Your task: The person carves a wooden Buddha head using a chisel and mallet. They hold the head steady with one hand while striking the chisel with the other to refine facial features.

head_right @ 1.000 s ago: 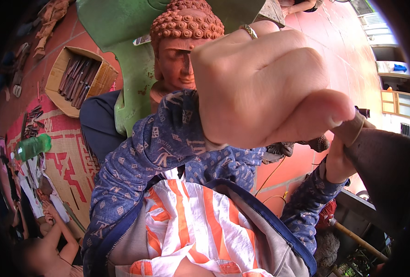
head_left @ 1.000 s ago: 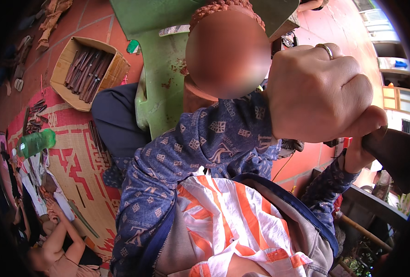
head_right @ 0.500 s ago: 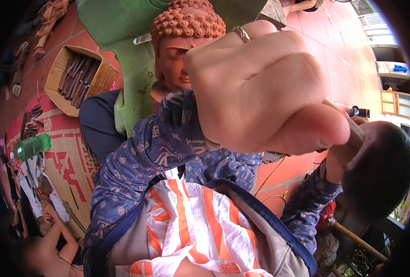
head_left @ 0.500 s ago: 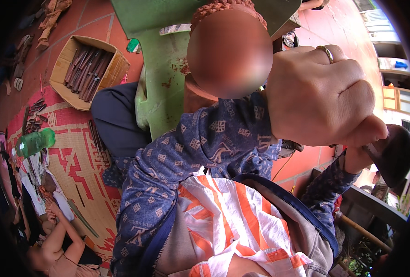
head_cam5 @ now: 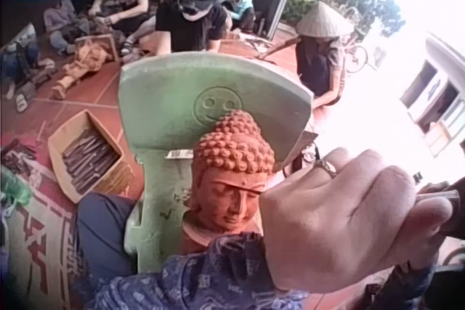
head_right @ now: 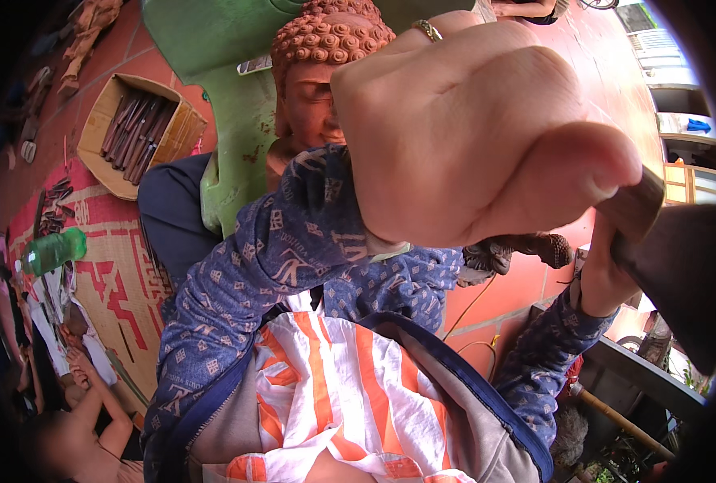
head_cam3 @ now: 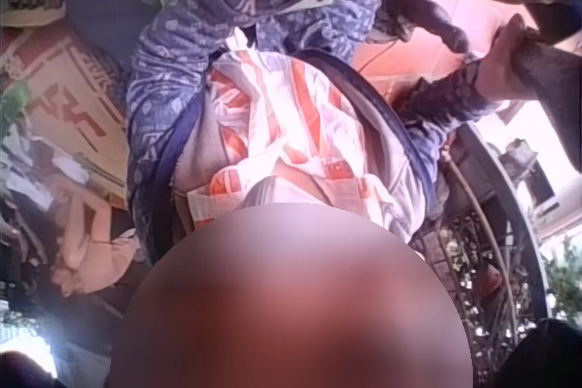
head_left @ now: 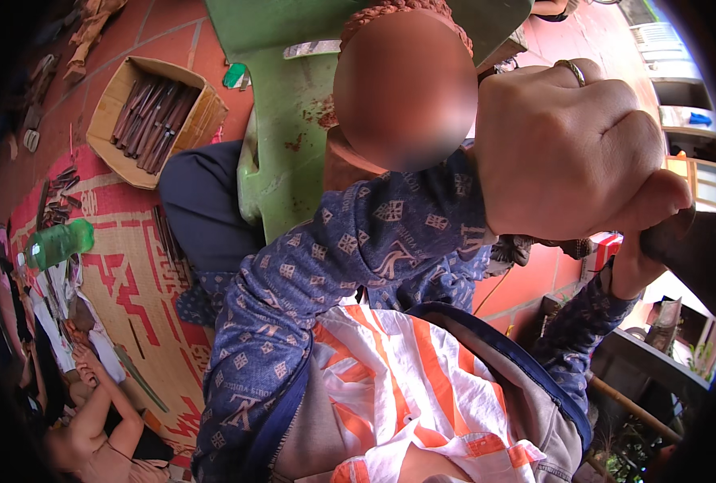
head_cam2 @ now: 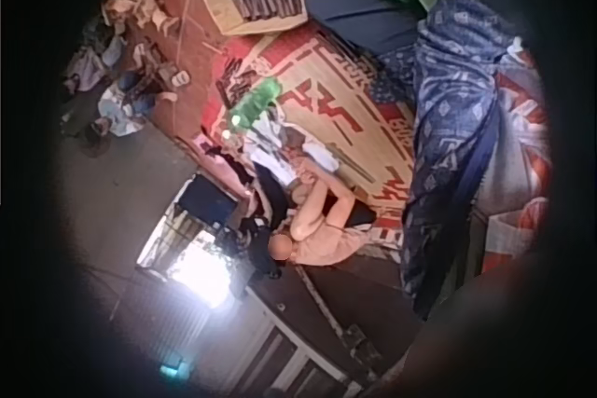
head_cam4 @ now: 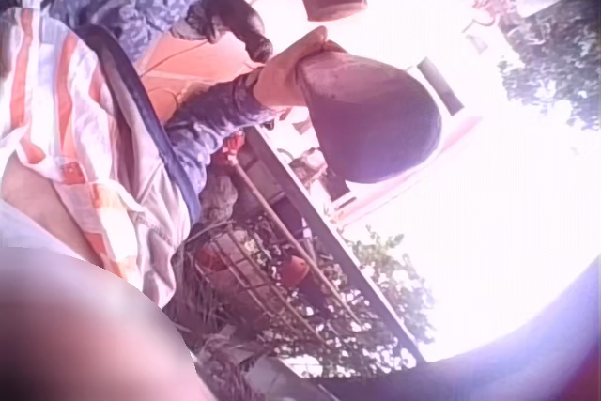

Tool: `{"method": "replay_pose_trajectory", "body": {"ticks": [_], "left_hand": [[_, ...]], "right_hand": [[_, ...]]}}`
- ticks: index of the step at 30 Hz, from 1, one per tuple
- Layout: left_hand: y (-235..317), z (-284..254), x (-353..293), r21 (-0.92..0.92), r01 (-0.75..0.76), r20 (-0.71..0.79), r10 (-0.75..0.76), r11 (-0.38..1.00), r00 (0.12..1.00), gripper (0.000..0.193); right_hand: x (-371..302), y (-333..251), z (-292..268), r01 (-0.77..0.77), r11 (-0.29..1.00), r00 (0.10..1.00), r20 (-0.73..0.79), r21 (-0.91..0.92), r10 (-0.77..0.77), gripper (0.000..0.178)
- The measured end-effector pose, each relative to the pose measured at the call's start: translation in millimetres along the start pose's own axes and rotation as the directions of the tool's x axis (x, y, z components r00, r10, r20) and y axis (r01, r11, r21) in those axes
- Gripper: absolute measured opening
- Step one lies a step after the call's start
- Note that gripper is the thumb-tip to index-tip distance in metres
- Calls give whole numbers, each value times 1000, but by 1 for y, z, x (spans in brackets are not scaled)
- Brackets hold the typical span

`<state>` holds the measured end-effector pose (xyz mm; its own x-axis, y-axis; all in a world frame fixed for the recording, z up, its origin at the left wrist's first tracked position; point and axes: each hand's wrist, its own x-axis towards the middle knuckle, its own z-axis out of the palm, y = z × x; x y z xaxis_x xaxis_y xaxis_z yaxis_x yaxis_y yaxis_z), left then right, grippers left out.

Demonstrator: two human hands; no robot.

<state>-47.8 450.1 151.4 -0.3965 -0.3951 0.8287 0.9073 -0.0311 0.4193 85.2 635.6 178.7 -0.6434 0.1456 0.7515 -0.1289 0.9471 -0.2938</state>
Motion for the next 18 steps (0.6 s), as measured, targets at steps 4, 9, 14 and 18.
{"method": "replay_pose_trajectory", "body": {"ticks": [4,9,14,18], "left_hand": [[0,4,5,2,9,-75,-9,1000,997,43],[-3,1,7,35,9,-26,-8,999,1000,44],[-6,2,9,37,18,-40,-17,999,999,42],[-5,-3,15,62,98,9,-99,993,995,37]], "right_hand": [[5,-2,1,-67,991,998,-8,114,68,32],[11,2,-10,-124,992,992,34,11,124,33],[30,-10,-4,40,999,999,27,2,-40,35],[39,-17,-9,47,977,991,130,-207,-20,20]]}}
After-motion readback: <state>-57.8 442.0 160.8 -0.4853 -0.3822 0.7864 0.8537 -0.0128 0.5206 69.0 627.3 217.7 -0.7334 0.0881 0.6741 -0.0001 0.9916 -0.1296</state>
